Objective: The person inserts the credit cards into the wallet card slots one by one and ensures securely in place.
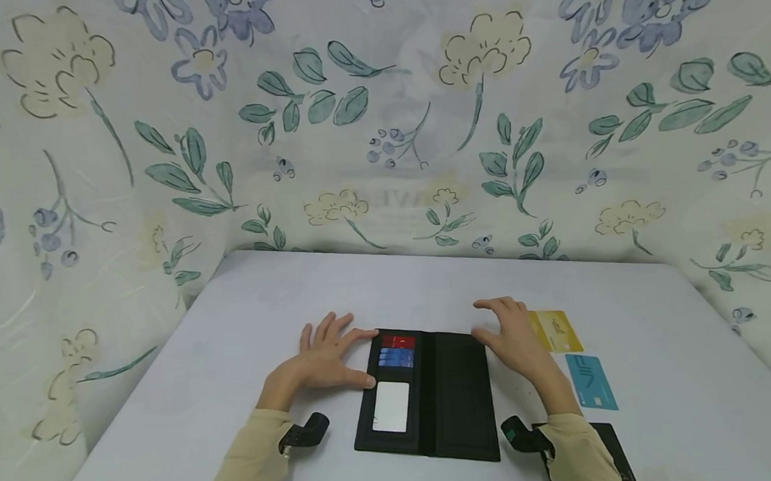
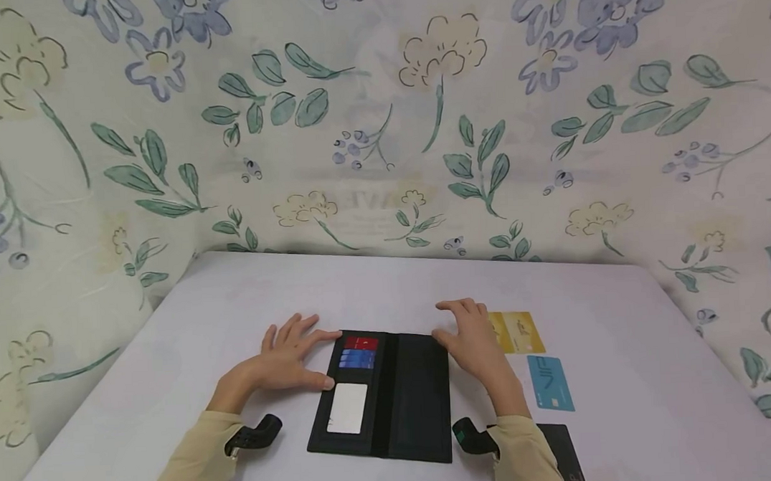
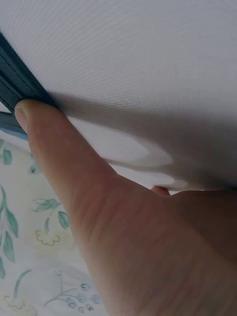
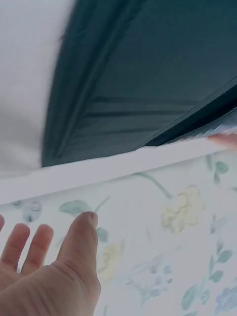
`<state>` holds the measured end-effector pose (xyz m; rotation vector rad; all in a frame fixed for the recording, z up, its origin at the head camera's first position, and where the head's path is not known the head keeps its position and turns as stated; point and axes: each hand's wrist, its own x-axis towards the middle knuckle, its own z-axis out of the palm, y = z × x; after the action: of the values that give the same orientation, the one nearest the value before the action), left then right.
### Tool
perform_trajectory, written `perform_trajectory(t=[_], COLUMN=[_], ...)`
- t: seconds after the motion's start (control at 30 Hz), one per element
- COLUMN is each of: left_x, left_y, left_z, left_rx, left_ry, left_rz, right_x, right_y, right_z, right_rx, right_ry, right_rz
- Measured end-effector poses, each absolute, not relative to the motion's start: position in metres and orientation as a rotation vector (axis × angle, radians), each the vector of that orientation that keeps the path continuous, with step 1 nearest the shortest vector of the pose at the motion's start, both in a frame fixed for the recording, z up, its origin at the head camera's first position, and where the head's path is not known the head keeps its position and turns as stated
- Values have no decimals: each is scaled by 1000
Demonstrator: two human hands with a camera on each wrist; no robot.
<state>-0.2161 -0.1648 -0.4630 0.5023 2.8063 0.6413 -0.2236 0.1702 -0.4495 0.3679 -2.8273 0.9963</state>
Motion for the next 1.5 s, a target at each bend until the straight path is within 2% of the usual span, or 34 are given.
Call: perform_trajectory(t=[0.6,1.17,1.5], left_x=[-215,-214,-215], left_y=[-164,-163,-164], left_z=[-462,-460,-462], left_rx=[526,530,532], left_ry=[2794,2811,2813], left_rz=[663,647,640], right_x=[-227,-230,-227], right_y=[233,250,251], right_z=[-448,-467,-474], right_rx=[211,62,89], right_ry=[-2833,-3042,-3062], right_rz=[1048,928,879])
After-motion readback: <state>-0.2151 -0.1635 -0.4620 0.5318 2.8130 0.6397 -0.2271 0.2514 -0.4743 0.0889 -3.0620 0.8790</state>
